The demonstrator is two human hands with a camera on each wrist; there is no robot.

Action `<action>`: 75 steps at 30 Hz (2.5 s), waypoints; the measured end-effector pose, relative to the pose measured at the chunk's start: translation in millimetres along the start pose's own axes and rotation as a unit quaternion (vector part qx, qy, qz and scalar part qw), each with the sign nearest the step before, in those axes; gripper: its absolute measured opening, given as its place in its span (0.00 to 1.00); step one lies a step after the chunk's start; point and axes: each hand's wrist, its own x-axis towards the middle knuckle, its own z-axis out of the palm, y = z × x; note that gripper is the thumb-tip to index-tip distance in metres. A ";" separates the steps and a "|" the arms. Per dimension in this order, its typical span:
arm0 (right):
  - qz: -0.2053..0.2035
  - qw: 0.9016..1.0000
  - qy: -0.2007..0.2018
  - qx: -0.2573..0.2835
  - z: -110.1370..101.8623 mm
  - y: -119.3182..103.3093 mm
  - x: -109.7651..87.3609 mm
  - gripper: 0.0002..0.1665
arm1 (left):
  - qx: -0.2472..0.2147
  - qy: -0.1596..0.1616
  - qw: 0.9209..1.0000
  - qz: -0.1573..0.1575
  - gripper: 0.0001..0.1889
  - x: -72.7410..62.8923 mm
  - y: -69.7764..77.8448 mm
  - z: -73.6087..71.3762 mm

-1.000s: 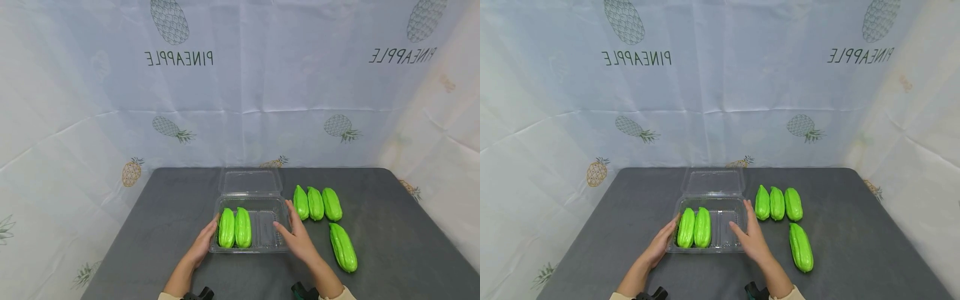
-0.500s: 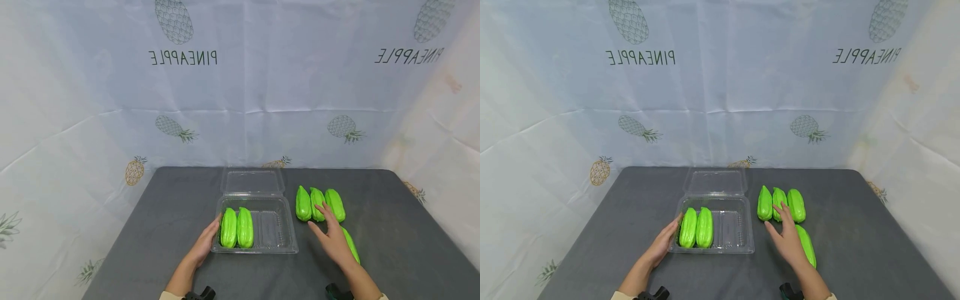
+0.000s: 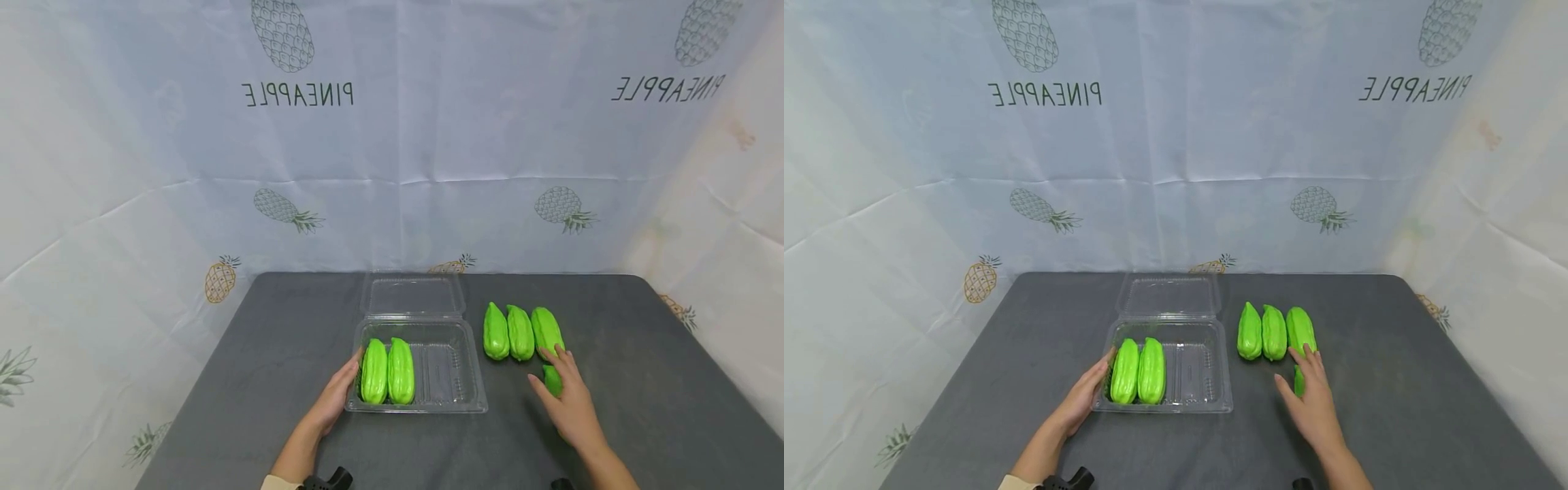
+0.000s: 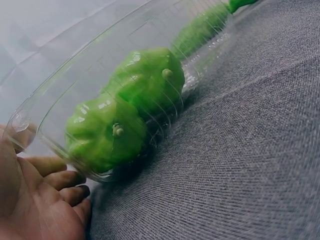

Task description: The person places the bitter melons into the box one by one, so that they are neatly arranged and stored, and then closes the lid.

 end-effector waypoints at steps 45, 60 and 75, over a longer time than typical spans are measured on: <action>0.134 0.985 -0.096 -0.042 -3.9 43.6 -6.8 0.43 | 0.011 0.009 1.000 0.011 0.34 -2.7 -2.3 -0.4; 0.145 0.989 -0.041 -0.006 -1.9 46.9 -11.1 0.42 | 0.009 0.007 1.000 0.012 0.34 -1.1 -3.4 -0.4; 0.265 0.948 0.089 0.150 0.2 29.2 -1.9 0.36 | 0.011 0.009 1.000 0.011 0.34 -1.5 -3.6 -0.1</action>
